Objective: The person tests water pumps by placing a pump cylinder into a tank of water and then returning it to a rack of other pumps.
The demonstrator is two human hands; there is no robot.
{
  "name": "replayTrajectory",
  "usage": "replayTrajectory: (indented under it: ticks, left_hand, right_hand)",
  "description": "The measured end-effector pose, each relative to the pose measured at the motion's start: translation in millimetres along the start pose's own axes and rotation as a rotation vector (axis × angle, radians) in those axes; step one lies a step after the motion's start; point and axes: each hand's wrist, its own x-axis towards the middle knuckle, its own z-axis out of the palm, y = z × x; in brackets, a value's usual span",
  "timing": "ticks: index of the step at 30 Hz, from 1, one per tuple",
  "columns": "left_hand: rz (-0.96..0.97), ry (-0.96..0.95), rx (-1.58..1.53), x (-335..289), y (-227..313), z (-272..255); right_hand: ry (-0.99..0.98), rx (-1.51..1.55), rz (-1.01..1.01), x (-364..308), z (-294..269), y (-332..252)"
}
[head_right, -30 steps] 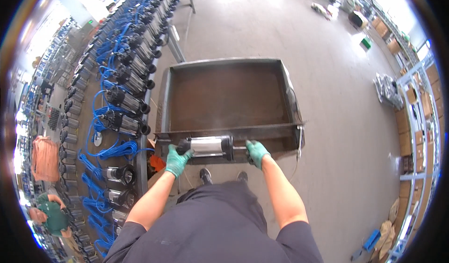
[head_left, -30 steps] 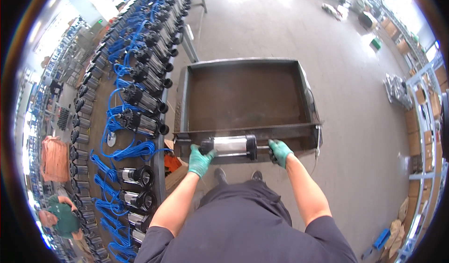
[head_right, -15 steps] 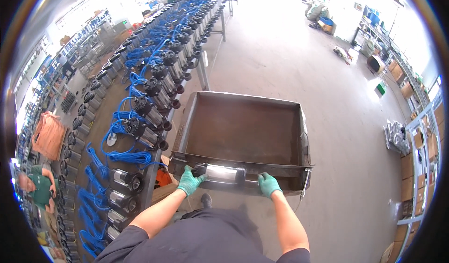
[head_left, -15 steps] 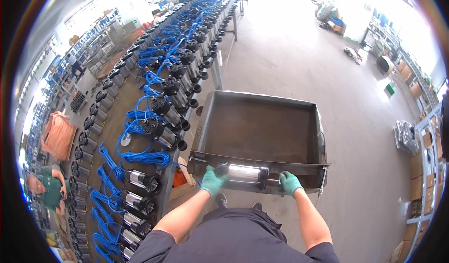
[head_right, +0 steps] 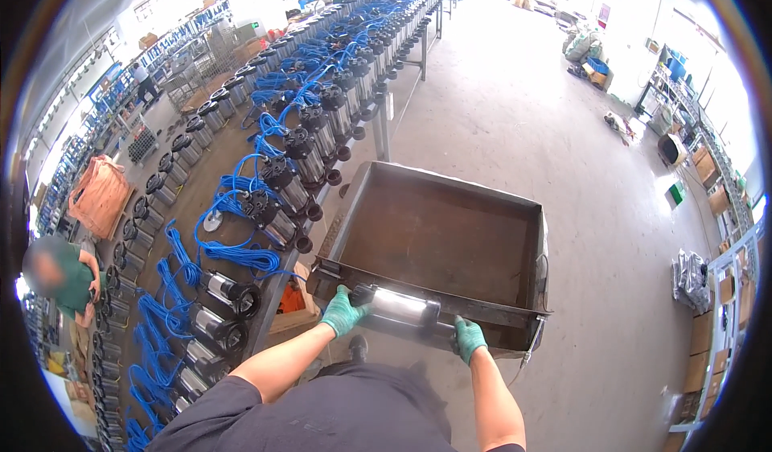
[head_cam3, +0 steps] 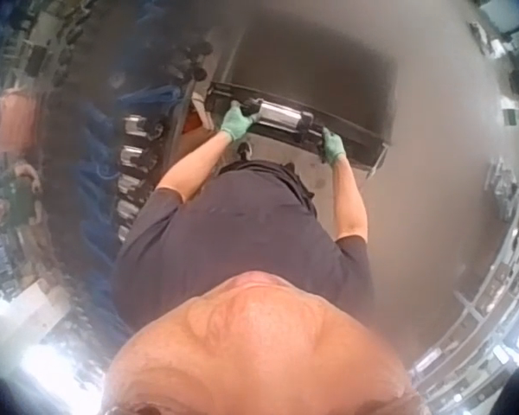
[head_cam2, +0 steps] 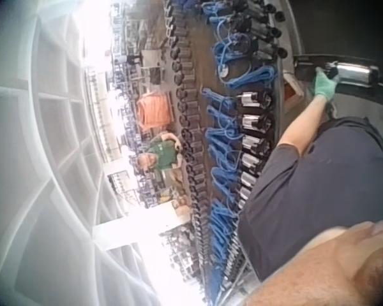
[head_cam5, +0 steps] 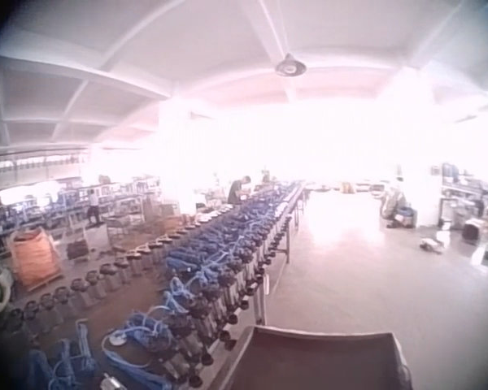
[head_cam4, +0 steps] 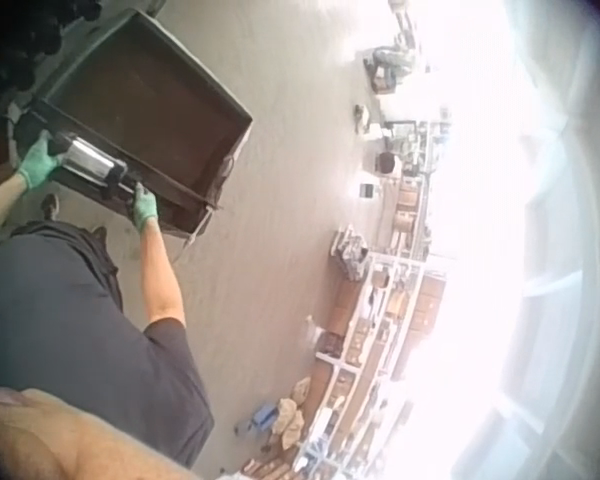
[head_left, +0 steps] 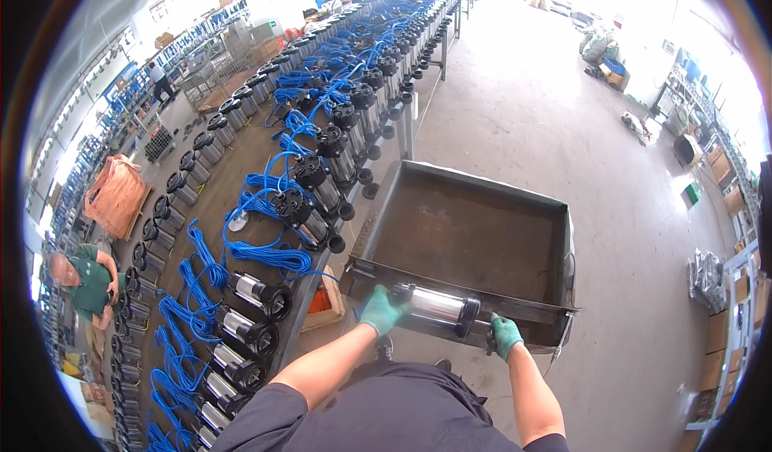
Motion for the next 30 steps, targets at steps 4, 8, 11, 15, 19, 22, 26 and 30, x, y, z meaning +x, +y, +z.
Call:
replayTrajectory:
  ticks: [4, 8, 11, 15, 19, 22, 26, 30]
  left_hand:
    - [0.02, 0.041, -0.107, 14, -46, 13]
    - [0.032, 0.022, -0.105, 4, -11, 8]
    - [0.038, 0.031, -0.108, 0, -3, 2]
    - [0.028, 0.049, -0.116, -7, -7, -5]
    - [0.058, 0.054, -0.133, -3, -2, -5]
    - [0.131, 0.075, -0.205, -1, 12, 1]
    - [0.074, 0.113, -0.186, -14, 14, -8]
    - [0.151, 0.223, -0.066, -9, 0, -2]
  right_hand:
    - [0.024, -0.59, -0.436, -35, 8, -10]
    - [0.088, -1.223, -1.111, -57, -10, -14]
    - [0.005, -0.615, -0.601, -58, -4, -15]
    - [0.016, -0.152, -0.156, -32, 9, -19]
    - [0.05, -0.17, -0.19, -24, 5, -10]
    - [0.194, -0.248, -0.306, -17, -3, 1]
    - [0.149, -0.243, -0.329, -39, 24, -16]
    - [0.172, -0.185, -0.19, -36, 25, -20]
